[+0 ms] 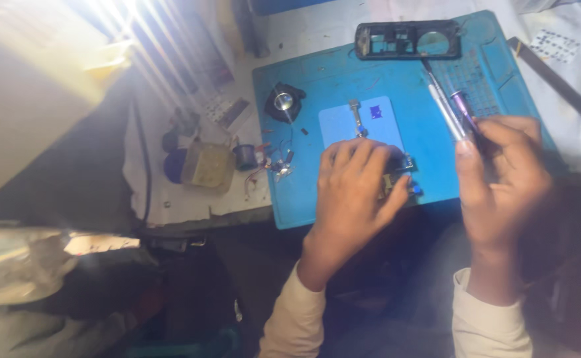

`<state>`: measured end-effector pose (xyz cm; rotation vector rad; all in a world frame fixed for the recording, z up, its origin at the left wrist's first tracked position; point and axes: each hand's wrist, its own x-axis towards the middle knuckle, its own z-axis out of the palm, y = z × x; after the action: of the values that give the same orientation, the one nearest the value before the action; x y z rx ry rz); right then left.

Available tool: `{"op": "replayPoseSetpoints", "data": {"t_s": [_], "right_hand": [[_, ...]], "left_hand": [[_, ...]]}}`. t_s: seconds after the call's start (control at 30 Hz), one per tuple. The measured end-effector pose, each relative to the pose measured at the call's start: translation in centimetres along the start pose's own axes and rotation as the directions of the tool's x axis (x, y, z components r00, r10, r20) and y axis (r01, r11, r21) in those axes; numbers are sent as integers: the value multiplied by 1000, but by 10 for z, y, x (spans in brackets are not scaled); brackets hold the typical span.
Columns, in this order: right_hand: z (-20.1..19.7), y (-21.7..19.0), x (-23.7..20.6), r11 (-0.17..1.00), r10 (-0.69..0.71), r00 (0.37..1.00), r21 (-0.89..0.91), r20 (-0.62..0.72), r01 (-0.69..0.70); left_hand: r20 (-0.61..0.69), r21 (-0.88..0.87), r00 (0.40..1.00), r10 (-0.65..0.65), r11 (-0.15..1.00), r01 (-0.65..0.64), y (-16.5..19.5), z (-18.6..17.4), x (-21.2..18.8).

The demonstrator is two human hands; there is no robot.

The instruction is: The person works on a disassembled phone motherboard held in a spring-loaded repair fixture on a blue mat. They use a metal spudger and tweezers to pry, lift, and reposition small components and connectors on the board, reposition the board in the clamp, and continue manipulating parts with the tools.

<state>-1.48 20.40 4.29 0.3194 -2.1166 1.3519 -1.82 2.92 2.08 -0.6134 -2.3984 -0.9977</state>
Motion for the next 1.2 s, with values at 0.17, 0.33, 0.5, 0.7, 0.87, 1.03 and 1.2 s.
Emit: {"op": "replayPoseSetpoints", "data": {"t_s": [0.17, 0.33, 0.5, 0.7, 0.87, 1.03, 1.2], "right_hand": [[-19, -13, 24, 890, -182, 920, -339, 348, 304], [-20, 5, 16, 918, -37, 917, -349, 396, 188], [-28, 20, 8, 880, 2, 928, -442, 372, 175], [-21, 21, 9, 807, -43, 887, -508, 460, 302], [-17, 19, 1, 844, 28, 927, -506, 373, 178], [-10, 19, -7, 859, 80, 929, -498, 362, 120], [-7, 17, -7, 877, 42, 925, -458, 378, 147]], "left_hand": [[162, -46, 985, 62, 997, -55, -22, -9, 19], [191, -188, 980, 62, 982, -26, -36, -11, 16], [197, -218, 979, 56, 976, -12, -39, -8, 16], [181, -166, 983, -17, 985, 48, -37, -5, 18], [171, -85, 985, -33, 995, 48, -38, 5, 18], [208, -124, 975, -73, 987, 100, -35, 4, 17], [174, -221, 981, -89, 967, 127, -32, 2, 14]]}}
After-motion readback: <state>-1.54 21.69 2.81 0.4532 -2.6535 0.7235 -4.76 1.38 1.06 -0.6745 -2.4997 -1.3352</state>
